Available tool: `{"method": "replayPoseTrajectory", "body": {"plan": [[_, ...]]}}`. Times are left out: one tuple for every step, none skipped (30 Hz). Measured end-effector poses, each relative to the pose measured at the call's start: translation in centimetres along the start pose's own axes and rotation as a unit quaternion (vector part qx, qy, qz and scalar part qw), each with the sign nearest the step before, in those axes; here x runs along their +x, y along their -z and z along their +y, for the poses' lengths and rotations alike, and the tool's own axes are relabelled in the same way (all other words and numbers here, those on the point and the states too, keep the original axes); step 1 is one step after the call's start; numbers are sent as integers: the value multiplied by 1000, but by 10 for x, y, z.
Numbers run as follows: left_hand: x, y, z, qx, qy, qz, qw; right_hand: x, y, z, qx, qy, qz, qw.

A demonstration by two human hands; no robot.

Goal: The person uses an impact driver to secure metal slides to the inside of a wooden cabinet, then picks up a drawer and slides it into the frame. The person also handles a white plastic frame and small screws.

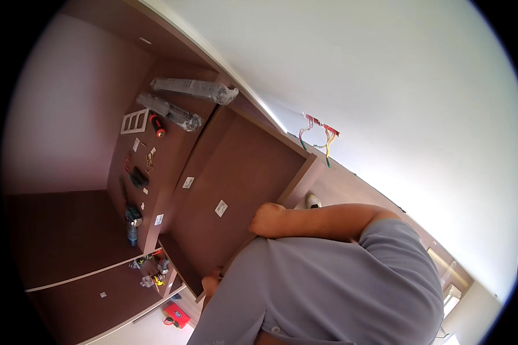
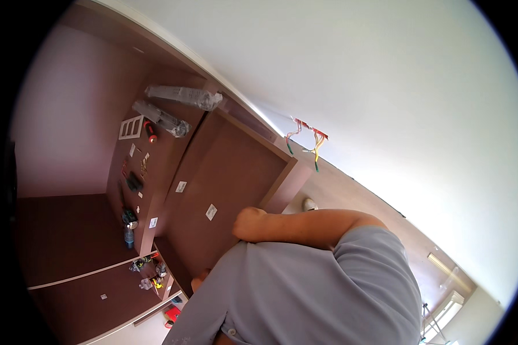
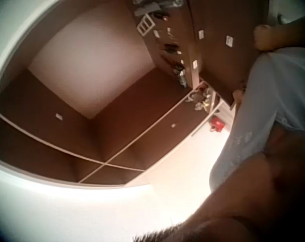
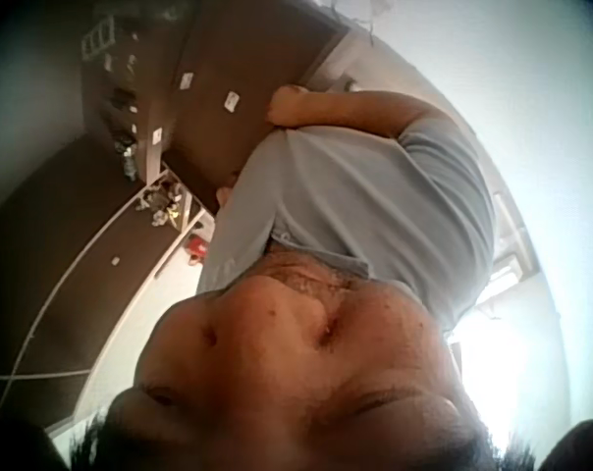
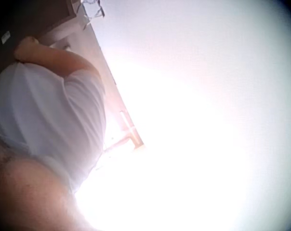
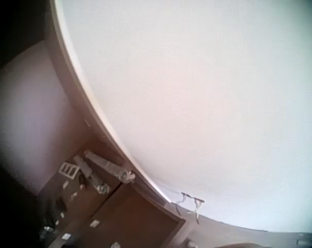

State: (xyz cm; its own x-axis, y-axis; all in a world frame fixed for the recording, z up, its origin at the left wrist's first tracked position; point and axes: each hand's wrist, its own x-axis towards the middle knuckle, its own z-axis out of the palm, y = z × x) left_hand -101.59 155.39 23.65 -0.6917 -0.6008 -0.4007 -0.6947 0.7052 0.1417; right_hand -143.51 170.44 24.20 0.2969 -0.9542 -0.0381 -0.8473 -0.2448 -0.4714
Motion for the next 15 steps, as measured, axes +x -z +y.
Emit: {"method": "replayPoseTrajectory", "body": {"plan": [[-1,3,2,-9,-1,9,1000,1,-1,-1,1,5,3,1000],[0,7,7,-17,-3,19,1000,2,-1,0,1,9,1,1000],[2,10,12,-24,-7,28,999,2,0,2,0,11,0,1000],[0,5,7,3,0,37,999,2,2,2,4,15,4,1000],[-1,4,3,16,4,35,999,3,-1,-1,13,10,7,1000],[3,5,2,22,6,30,999,4,-5,-1,19,3,13,1000],[3,7,0,27,10,23,999,6,-8,-2,24,-4,20,999],[0,6,3,28,19,16,999,6,-12,-3,29,6,25,999],[1,6,6,27,23,7,999,4,-16,-5,33,11,28,999],[2,7,9,30,29,-1,999,3,-19,-5,38,18,32,999],[2,7,15,31,36,-11,999,0,-20,-6,52,11,20,998],[4,5,19,29,39,-17,999,-2,-17,-7,60,5,5,998],[7,5,23,30,42,-24,998,-4,-17,-6,70,0,-10,998],[10,4,28,29,44,-28,998,-7,-21,-5,71,0,-6,997],[12,4,32,29,45,-31,998,-10,-24,-3,73,2,-3,997]]}}
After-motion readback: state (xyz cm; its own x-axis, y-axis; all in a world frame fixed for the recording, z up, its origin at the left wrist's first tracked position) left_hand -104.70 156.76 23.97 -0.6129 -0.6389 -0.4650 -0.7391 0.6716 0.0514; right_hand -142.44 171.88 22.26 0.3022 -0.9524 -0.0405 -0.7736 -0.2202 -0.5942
